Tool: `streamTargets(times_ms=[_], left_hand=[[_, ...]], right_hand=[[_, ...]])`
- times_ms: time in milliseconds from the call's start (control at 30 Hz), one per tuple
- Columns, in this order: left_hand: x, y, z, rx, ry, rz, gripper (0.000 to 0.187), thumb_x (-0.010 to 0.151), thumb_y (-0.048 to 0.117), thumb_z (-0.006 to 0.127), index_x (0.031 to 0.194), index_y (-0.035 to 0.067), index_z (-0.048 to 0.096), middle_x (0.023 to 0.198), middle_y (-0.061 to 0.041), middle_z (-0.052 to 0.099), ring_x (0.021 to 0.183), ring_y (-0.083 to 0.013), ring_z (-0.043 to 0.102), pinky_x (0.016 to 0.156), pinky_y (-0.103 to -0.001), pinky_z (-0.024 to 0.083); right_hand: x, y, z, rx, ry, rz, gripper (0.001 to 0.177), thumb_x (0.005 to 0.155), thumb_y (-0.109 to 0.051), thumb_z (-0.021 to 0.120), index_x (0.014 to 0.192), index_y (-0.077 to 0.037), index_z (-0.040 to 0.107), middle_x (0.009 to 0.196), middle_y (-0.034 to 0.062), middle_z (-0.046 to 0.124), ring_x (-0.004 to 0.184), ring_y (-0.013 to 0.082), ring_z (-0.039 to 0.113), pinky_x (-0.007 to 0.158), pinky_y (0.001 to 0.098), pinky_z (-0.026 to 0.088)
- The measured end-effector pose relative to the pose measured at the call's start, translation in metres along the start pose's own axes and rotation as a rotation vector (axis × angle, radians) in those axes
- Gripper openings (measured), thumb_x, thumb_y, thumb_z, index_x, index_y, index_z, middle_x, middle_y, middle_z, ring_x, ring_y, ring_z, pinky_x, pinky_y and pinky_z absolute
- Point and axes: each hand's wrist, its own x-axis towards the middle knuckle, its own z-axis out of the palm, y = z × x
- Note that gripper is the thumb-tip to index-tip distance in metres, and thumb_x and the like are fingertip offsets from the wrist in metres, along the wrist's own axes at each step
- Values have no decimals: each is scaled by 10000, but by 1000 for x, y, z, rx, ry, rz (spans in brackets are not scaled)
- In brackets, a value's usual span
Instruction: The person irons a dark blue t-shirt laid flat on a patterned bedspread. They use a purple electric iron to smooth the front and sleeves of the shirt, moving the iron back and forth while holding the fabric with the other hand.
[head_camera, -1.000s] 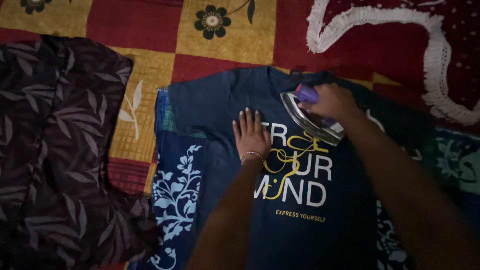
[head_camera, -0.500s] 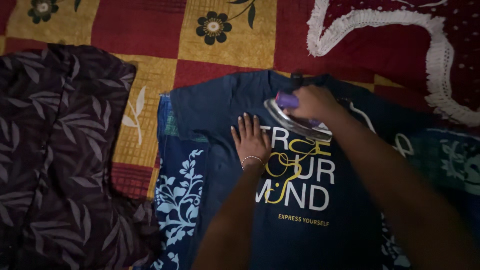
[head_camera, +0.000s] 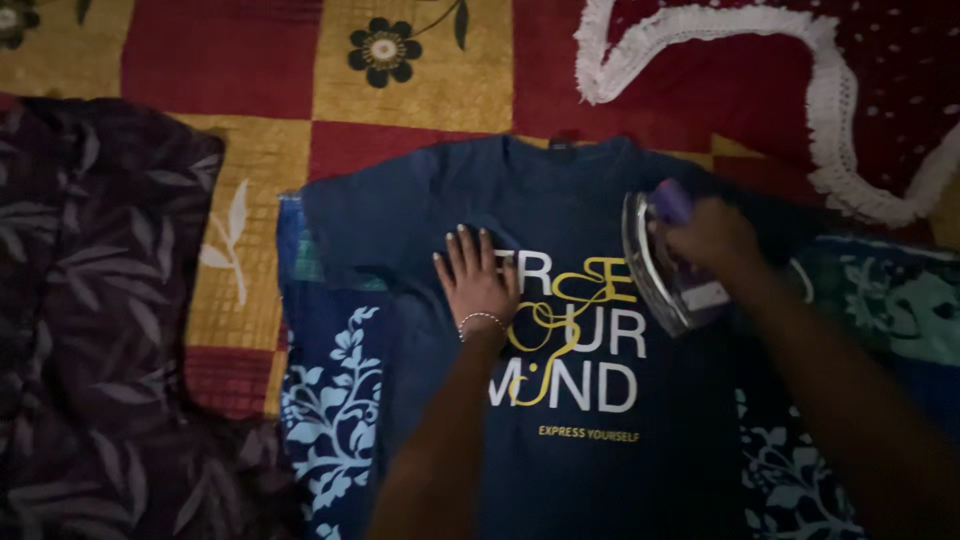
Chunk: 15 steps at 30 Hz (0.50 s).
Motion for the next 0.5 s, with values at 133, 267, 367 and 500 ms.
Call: streamTargets(times_ms=[133, 267, 367, 500], left_hand=[[2, -1, 7, 3, -6, 1, 613, 1017, 422, 438, 1517, 72, 494, 1647, -211, 326, 1551, -386, 232, 1254, -611, 105], [2, 0, 6, 9, 2, 9, 630, 1001, 432, 455, 1509, 62, 500, 1642, -221, 328, 1545, -393, 233, 1245, -610, 108], [3, 4, 0, 62, -73, 9, 633, 983, 417, 442, 1516, 77, 481, 1657, -210, 295, 1552, -377, 207, 1242, -606, 104], [9, 8, -7, 95, -191, 84, 667, 1022, 474, 388, 1556, 74, 381, 1670, -189, 226, 1562, -356, 137, 1237, -590, 72]], right_hand=[[-10, 23, 3, 1, 119, 12, 556, 857, -567, 765, 1076, -56, 768, 924, 191, 753, 805, 336, 738, 737, 456, 573], [15, 17, -16, 249, 136, 266, 534, 871, -511, 763, 1055, -10, 751, 899, 161, 781, 787, 287, 774, 751, 429, 599], [31, 18, -27, 277, 77, 212, 445, 879, -453, 772, 1035, -35, 773, 897, 136, 782, 782, 248, 767, 739, 427, 582], [34, 22, -17, 107, 0, -76, 482, 881, -499, 767, 1008, -34, 778, 861, 169, 776, 756, 261, 747, 736, 404, 576]])
